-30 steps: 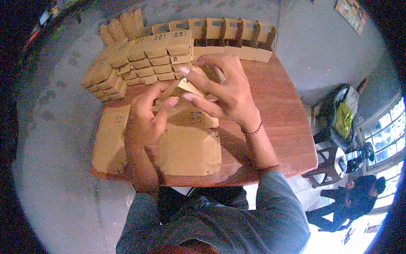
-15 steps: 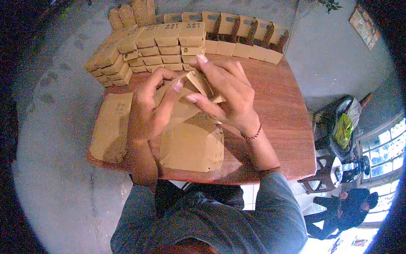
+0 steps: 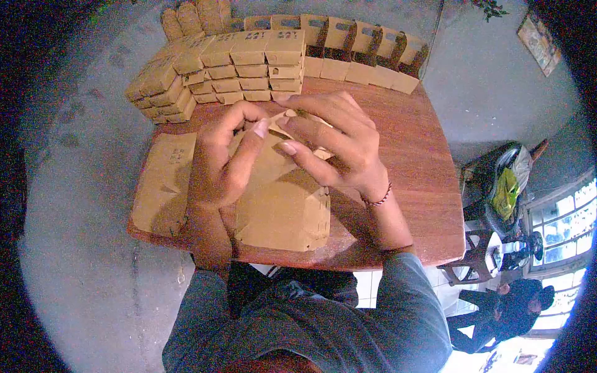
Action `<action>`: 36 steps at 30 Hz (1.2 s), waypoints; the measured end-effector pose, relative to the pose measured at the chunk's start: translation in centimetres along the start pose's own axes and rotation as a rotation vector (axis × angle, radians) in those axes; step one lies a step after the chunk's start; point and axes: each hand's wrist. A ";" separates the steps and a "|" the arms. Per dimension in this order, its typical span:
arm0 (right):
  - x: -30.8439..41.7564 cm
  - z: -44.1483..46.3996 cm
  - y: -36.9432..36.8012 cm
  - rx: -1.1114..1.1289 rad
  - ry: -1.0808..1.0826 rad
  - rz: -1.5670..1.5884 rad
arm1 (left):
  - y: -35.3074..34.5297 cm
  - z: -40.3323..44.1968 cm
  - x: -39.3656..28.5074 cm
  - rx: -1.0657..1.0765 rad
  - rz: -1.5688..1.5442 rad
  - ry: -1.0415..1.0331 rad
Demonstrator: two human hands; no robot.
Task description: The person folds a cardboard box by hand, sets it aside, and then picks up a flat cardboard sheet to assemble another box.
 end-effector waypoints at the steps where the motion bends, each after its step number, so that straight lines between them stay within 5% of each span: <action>1: -0.1 0.0 0.3 0.038 0.006 0.030 | 0.1 0.0 -0.4 0.034 0.007 0.061; 23: 0.1 0.1 2.1 0.219 -0.218 0.201 | -0.2 -0.3 -1.0 0.196 0.272 0.030; 31: 0.6 -0.1 2.4 0.284 -0.551 0.309 | -0.3 -0.6 -0.9 0.229 0.334 -0.002; 36: 0.0 -0.3 2.3 0.396 -0.560 0.387 | -0.6 -0.8 -0.4 0.286 0.338 -0.101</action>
Point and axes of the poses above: each hand's wrist, its own z-axis towards the middle knuckle, its own y-axis out of the back of the hand, x = y × z, and after that the axes turned 1 degree about -x, right-handed
